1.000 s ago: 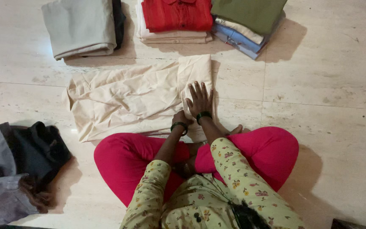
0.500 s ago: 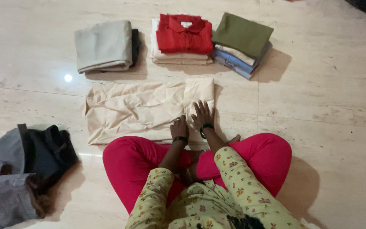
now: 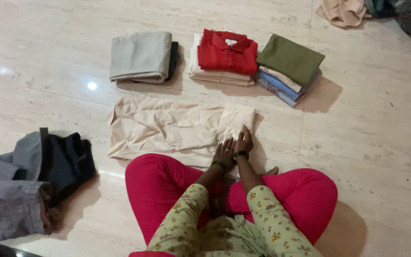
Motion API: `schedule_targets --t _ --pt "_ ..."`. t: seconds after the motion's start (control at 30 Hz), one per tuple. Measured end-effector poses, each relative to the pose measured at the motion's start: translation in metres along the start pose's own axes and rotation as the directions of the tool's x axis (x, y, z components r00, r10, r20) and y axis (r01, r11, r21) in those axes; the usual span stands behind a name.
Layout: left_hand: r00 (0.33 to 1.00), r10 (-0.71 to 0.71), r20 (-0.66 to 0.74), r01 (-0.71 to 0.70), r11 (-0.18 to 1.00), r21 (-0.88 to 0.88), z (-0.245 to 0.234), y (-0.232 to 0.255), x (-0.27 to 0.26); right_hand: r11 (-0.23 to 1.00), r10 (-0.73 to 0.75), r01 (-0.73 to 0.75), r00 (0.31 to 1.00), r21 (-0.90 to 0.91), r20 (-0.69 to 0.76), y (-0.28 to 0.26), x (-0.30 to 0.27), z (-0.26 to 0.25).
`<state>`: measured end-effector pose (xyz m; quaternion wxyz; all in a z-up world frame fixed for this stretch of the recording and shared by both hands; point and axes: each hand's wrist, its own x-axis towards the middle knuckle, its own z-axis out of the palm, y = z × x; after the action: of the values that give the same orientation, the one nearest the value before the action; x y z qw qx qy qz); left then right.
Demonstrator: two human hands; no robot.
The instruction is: The person sits on the floor and folds a green shirt, then a cream-colored shirt, placing each folded item into a stack. The person smooths and aligns the garments by hand before stacking them.
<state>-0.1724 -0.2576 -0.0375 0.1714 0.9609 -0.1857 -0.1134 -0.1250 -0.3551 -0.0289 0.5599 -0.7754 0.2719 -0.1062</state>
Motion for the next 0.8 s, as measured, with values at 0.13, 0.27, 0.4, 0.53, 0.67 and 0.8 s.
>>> schedule_targets --t 0.13,0.27,0.4,0.53,0.67,0.8 --pt "0.926 -0.063 0.372 -0.012 0.980 0.196 0.009 0.006 -0.003 0.587 -0.109 0.292 0.952 -0.755 0.284 0.000 0.000 0.014" --pt "0.921 -0.059 0.384 0.005 0.990 0.141 0.005 0.003 0.008 0.361 -0.122 0.402 0.915 -0.842 0.384 -0.012 0.023 0.031" --pt "0.942 -0.043 0.334 0.040 0.999 0.017 0.009 -0.001 0.009 0.384 -0.180 0.465 0.885 -0.797 0.429 -0.018 0.062 0.037" --pt "0.937 -0.017 0.348 0.017 1.000 0.001 0.014 -0.001 0.009 0.358 -0.258 0.564 0.826 -0.744 0.501 -0.024 0.097 0.035" --pt "0.972 0.023 0.234 -0.018 1.000 -0.023 0.013 -0.008 0.009 0.336 -0.256 0.576 0.817 -0.745 0.516 -0.029 0.103 0.041" --pt "0.970 0.012 0.244 -0.007 1.000 -0.019 0.012 0.004 0.018 0.330 -0.256 0.591 0.806 -0.736 0.533 -0.036 0.110 0.037"
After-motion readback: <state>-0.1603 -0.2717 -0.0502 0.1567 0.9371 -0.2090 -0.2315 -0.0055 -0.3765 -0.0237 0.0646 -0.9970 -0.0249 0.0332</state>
